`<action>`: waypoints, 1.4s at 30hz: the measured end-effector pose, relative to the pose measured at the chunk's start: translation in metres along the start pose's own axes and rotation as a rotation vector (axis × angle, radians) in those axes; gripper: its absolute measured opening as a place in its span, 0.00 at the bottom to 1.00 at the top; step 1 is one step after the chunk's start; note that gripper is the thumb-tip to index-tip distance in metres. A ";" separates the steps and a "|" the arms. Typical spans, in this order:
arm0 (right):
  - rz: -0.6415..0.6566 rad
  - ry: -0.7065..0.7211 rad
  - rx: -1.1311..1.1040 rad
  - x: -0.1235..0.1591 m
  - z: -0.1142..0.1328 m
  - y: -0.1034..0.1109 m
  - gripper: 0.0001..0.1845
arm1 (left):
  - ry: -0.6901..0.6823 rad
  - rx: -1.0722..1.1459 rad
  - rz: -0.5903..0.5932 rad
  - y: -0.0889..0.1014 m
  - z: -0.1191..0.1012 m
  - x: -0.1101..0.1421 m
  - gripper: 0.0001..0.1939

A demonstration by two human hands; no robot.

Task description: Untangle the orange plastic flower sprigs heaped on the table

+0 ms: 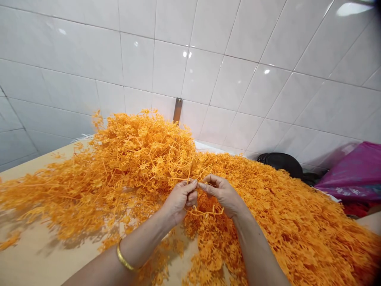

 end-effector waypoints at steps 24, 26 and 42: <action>-0.050 0.027 0.183 0.012 0.019 0.016 0.15 | 0.027 0.255 0.090 0.002 0.005 -0.003 0.08; 0.030 0.037 0.210 0.009 0.016 0.000 0.16 | 0.030 0.268 0.102 -0.001 0.003 -0.001 0.10; -0.365 0.288 0.158 0.002 0.008 -0.015 0.20 | -0.025 0.265 0.113 -0.003 -0.004 -0.001 0.05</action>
Point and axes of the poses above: each hand's wrist, its own x-axis away from the middle knuckle, its own y-axis out of the back of the hand, z = x × y, the point moved 4 cm from there along -x, towards the middle knuckle, and after that the axes turned 3 degrees about -y, right-handed, at the moved point
